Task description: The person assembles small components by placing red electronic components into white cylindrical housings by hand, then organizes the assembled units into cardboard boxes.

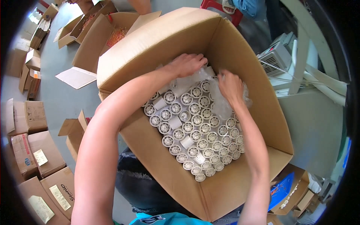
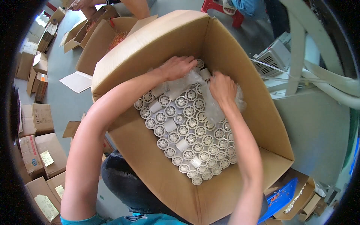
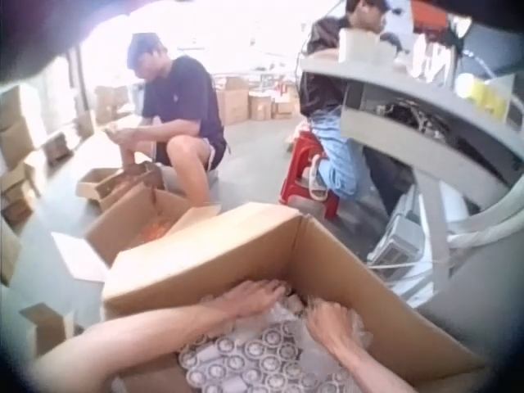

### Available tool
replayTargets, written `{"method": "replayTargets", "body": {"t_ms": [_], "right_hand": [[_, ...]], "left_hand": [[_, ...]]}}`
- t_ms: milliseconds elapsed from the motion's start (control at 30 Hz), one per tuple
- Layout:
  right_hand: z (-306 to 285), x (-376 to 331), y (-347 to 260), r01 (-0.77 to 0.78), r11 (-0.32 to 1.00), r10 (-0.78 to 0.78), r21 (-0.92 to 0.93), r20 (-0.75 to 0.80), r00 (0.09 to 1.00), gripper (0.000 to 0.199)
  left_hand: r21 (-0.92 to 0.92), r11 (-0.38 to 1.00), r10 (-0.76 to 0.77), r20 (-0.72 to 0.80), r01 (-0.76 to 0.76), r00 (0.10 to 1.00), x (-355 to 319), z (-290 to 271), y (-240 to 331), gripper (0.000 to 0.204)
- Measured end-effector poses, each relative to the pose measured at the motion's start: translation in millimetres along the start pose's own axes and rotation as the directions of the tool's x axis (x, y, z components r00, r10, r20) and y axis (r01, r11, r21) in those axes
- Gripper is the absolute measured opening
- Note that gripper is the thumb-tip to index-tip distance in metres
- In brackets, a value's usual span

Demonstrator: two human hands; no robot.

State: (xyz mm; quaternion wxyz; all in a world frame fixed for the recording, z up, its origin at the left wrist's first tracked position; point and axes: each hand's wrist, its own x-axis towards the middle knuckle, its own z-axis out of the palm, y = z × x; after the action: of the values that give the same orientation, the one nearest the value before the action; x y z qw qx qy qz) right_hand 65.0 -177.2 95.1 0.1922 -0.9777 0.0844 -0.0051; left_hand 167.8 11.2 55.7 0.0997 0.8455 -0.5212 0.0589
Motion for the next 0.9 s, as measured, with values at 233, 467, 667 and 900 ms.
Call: {"method": "replayTargets", "body": {"t_ms": [233, 467, 667, 900], "right_hand": [[-100, -138, 31, 0.148, 0.984, -0.123, -0.103, 0.212, 0.970, 0.019], [-177, -222, 13, 0.046, 0.979, 0.000, 0.197, -0.226, 0.974, 0.022], [-180, -213, -18, 0.194, 0.518, 0.312, 0.833, -0.395, 0.864, 0.039], [-89, -204, -12, -0.009, -0.391, 0.299, 0.920, 0.137, 0.944, 0.059]], "left_hand": [[0.089, 0.994, -0.066, 0.121, 0.055, 0.991, 18, -55, 24, 0.021], [-0.546, 0.817, -0.385, -0.283, 0.183, 0.878, 27, -134, 109, 0.025], [-0.932, 0.348, -0.575, -0.295, -0.098, 0.763, 21, -182, 273, 0.022], [-0.925, 0.338, -0.611, -0.077, 0.172, 0.788, 11, -129, 299, 0.037]]}}
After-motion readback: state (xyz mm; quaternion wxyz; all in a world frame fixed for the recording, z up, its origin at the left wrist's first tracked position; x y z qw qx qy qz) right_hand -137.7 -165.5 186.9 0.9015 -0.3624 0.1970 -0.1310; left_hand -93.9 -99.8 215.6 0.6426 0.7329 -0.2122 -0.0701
